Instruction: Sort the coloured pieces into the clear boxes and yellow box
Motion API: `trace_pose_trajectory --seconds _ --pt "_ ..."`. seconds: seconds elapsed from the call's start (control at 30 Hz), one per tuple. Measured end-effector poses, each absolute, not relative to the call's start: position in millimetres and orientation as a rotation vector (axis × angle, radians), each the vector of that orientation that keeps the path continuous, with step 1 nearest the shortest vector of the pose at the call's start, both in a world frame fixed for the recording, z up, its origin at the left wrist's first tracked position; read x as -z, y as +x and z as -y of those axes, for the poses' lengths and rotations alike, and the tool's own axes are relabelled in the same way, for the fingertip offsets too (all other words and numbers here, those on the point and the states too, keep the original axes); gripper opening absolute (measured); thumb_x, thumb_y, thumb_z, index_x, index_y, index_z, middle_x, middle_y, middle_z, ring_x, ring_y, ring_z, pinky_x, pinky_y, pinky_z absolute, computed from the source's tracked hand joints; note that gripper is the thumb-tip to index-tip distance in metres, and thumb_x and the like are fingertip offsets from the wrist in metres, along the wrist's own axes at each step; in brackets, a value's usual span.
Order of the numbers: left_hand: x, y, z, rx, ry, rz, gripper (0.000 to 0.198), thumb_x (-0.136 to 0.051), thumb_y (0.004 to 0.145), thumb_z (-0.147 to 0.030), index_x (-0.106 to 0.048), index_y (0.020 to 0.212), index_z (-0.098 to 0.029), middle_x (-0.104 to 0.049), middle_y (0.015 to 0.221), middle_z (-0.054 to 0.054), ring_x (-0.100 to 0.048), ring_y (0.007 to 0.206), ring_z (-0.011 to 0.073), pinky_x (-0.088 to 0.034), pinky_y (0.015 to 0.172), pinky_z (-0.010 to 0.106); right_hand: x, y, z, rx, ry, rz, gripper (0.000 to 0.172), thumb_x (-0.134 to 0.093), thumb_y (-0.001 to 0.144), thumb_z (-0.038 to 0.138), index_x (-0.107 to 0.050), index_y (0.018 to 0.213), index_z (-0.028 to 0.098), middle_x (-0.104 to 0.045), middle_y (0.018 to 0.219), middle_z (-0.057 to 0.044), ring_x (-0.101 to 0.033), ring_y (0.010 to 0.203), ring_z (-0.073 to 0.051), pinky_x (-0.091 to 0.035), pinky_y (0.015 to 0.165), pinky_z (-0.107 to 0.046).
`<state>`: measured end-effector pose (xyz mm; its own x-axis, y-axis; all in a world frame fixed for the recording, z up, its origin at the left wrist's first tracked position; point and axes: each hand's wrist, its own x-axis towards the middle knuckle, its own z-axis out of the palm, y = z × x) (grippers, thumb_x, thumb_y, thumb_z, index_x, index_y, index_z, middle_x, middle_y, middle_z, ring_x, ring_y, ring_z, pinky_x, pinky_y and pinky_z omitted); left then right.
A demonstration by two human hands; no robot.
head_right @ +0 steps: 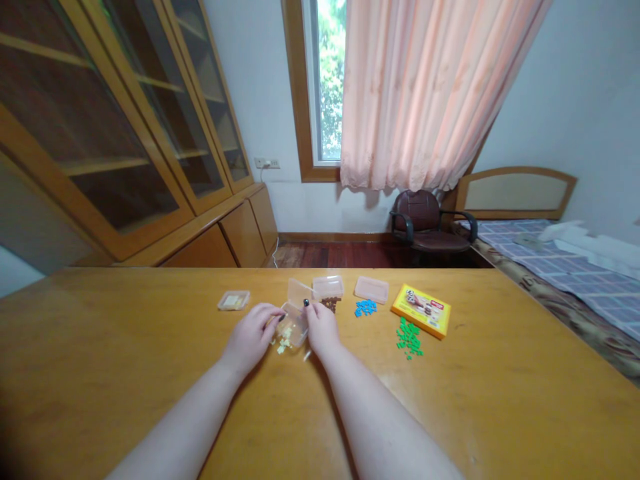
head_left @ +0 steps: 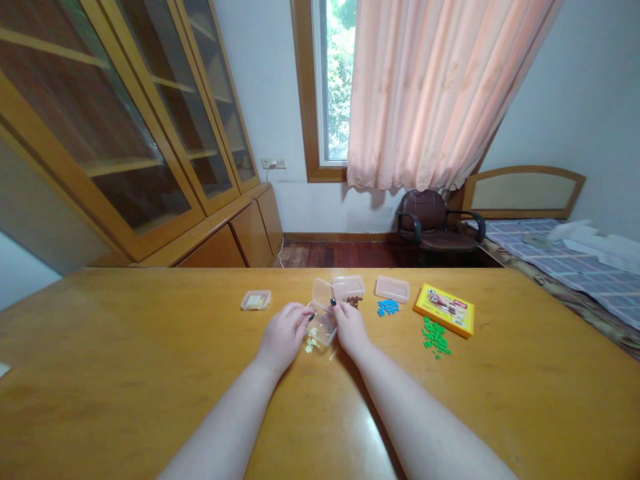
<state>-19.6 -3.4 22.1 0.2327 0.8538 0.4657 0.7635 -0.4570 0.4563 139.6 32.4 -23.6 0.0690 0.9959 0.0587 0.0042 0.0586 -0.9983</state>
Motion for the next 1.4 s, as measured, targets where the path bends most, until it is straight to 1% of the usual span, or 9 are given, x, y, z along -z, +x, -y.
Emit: trace_pose_trajectory --seconds 0.1,0.2,0.27,0.4,0.5,0.73,1.03,1.23,1.4 --pt "-25.2 -17.3 5.2 -0.908 2.373 -1.56 0.025 -0.038 0.086 -0.027 -0.057 0.101 -0.022 -0.058 0.097 0.004 -0.053 0.09 0.0144 -0.042 0.082 0.027 23.0 142.6 -33.4 -1.057 -1.229 1.086 0.034 -0.046 0.074 0.047 -0.061 0.07 0.016 -0.066 0.069 -0.005 -0.058 0.065 -0.017 -0.041 0.059 -0.026" --pt "-29.8 -16.4 9.2 -0.856 2.41 -1.521 0.027 -0.037 0.086 -0.031 -0.06 0.094 -0.021 -0.06 0.092 0.005 -0.053 0.087 0.0149 -0.042 0.081 0.027 24.7 147.3 -38.1 -1.058 -1.255 0.881 0.039 -0.043 0.074 0.051 -0.059 0.07 0.016 -0.066 0.066 -0.006 -0.057 0.059 -0.018 -0.04 0.053 -0.026" --pt "-31.2 -14.6 11.9 -0.713 2.487 -1.448 0.028 -0.037 0.086 -0.033 -0.063 0.089 -0.022 -0.06 0.086 0.004 -0.054 0.083 0.0146 -0.041 0.078 0.027 27.1 149.3 -41.0 -1.049 -1.265 0.834 0.039 -0.042 0.074 0.051 -0.058 0.07 0.016 -0.065 0.065 -0.006 -0.056 0.056 -0.017 -0.04 0.051 -0.026" --pt "-26.7 -8.8 13.0 -0.375 2.576 -1.379 0.027 -0.039 0.085 -0.032 -0.063 0.098 -0.028 -0.06 0.085 0.003 -0.054 0.078 0.0145 -0.04 0.07 0.025 30.7 148.6 -42.9 -1.039 -1.241 0.85 0.036 -0.043 0.074 0.048 -0.058 0.072 0.016 -0.066 0.068 -0.007 -0.058 0.061 -0.018 -0.042 0.055 -0.026" --pt "-22.1 -6.5 11.7 -0.266 2.539 -1.391 0.028 -0.04 0.084 -0.033 -0.061 0.102 -0.031 -0.06 0.086 0.002 -0.055 0.077 0.0147 -0.039 0.068 0.024 30.4 146.9 -42.0 -1.061 -1.232 0.846 0.034 -0.043 0.073 0.046 -0.058 0.073 0.015 -0.066 0.068 -0.007 -0.058 0.061 -0.018 -0.042 0.056 -0.026" --pt "-21.5 -7.5 12.0 -0.199 2.494 -1.391 0.03 -0.04 0.083 -0.035 -0.062 0.103 -0.031 -0.061 0.087 0.003 -0.056 0.08 0.0158 -0.04 0.071 0.025 27.8 145.5 -40.9 -1.101 -1.203 0.811 0.035 -0.047 0.07 0.048 -0.059 0.074 0.015 -0.066 0.066 -0.006 -0.057 0.057 -0.017 -0.041 0.051 -0.025" --pt "-22.1 -16.5 5.8 -0.216 2.388 -1.634 0.029 -0.04 0.083 -0.036 -0.065 0.083 -0.022 -0.061 0.084 0.005 -0.056 0.077 0.0159 -0.039 0.068 0.025 26.8 145.8 -40.0 -1.093 -1.221 0.828 0.038 -0.046 0.07 0.051 -0.058 0.072 0.016 -0.066 0.065 -0.006 -0.055 0.054 -0.017 -0.039 0.049 -0.025" --pt "-20.8 -19.1 4.6 -0.262 2.37 -1.722 0.02 -0.044 0.081 -0.032 -0.061 0.09 -0.023 -0.061 0.089 0.004 -0.056 0.079 0.0158 -0.039 0.07 0.025 23.4 146.2 -38.2 -1.099 -1.211 0.835 0.036 -0.046 0.071 0.05 -0.058 0.07 0.016 -0.065 0.064 -0.005 -0.056 0.056 -0.016 -0.04 0.052 -0.025" --pt "-19.5 -20.9 3.5 -0.266 2.415 -1.683 0.022 -0.041 0.083 -0.028 -0.061 0.09 -0.025 -0.06 0.089 0.003 -0.056 0.08 0.0152 -0.038 0.07 0.024 29.9 146.1 -42.0 -1.083 -1.212 0.847 0.036 -0.045 0.071 0.048 -0.06 0.068 0.015 -0.065 0.065 -0.005 -0.057 0.06 -0.016 -0.041 0.056 -0.025"
